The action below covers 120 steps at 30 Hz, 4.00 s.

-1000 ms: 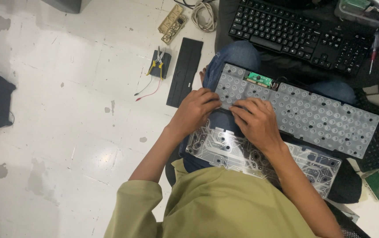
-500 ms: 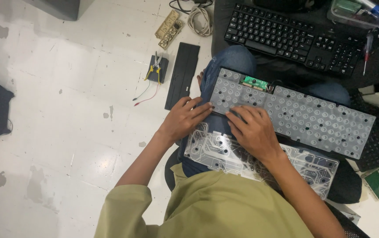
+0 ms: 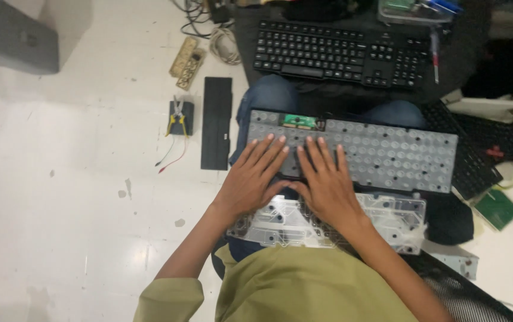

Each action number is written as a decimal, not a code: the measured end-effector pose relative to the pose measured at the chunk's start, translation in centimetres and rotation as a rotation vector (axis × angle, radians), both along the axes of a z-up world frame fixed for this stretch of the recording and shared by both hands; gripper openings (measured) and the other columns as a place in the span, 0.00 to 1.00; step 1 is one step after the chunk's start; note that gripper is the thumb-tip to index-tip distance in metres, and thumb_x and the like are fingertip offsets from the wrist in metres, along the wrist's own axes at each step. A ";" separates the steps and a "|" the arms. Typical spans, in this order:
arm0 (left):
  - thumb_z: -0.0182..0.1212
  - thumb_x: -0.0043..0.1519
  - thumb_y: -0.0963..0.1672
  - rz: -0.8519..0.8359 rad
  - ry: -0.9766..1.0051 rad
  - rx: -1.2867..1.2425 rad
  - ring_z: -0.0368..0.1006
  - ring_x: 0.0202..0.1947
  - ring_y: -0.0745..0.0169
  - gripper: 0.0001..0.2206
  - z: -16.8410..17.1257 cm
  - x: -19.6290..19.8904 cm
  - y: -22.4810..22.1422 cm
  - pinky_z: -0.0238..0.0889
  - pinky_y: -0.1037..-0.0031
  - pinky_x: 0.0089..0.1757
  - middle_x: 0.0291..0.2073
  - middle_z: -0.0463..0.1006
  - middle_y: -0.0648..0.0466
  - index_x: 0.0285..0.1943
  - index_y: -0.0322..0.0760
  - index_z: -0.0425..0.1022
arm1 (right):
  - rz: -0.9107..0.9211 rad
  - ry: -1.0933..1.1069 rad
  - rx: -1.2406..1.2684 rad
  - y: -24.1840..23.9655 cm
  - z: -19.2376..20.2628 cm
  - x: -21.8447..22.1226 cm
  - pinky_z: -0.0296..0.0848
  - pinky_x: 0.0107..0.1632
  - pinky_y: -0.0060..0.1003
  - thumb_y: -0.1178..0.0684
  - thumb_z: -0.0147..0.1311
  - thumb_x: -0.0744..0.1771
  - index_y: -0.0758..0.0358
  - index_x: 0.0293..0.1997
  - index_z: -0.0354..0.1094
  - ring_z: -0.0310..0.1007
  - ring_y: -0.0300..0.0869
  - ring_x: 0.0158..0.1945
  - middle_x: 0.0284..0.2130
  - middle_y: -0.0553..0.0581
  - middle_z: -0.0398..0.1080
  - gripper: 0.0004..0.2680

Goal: Assembling the internal components of a computer keyboard and screwing on the back cover.

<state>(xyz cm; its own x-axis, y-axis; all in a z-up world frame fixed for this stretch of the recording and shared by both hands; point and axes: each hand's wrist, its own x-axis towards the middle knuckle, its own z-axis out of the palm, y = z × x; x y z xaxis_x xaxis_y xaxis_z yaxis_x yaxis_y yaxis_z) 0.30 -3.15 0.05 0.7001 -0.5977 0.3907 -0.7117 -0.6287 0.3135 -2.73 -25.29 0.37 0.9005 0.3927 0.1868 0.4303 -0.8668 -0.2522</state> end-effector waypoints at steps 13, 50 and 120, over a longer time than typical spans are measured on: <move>0.39 0.70 0.58 0.009 0.258 0.504 0.43 0.78 0.50 0.33 0.4 0.6 -1.9 0.32 0.54 0.72 0.79 0.49 0.49 0.80 0.42 0.51 | -0.402 0.189 0.086 -6.8 0.7 -1.1 0.26 0.74 0.66 0.37 0.43 0.72 0.63 0.78 0.46 0.36 0.61 0.79 0.76 0.70 0.41 0.27; 0.35 0.68 0.61 0.076 0.297 0.596 0.37 0.79 0.55 0.34 0.0 0.2 -2.2 0.26 0.55 0.72 0.80 0.44 0.55 0.81 0.49 0.46 | -0.522 0.235 -0.016 -10.9 0.8 -2.7 0.24 0.72 0.75 0.29 0.31 0.71 0.59 0.79 0.46 0.40 0.63 0.78 0.77 0.64 0.43 0.30; 0.72 0.52 0.47 0.930 1.186 -0.809 0.74 0.50 0.64 0.28 2.2 5.1 0.5 0.72 0.75 0.51 0.53 0.81 0.51 0.62 0.36 0.76 | -1.018 0.237 0.953 -23.2 -3.7 -1.9 0.74 0.57 0.30 0.50 0.61 0.71 0.59 0.63 0.70 0.73 0.35 0.53 0.50 0.53 0.74 0.13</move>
<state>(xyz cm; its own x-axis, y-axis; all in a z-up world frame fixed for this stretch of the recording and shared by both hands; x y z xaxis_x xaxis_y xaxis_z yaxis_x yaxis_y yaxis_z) 5.42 -2.69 2.23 0.7796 0.2221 -0.5856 0.6147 -0.0926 0.7833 -4.65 -48.53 -3.29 0.7563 -0.6273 -0.1856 -0.4055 -0.2269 -0.8855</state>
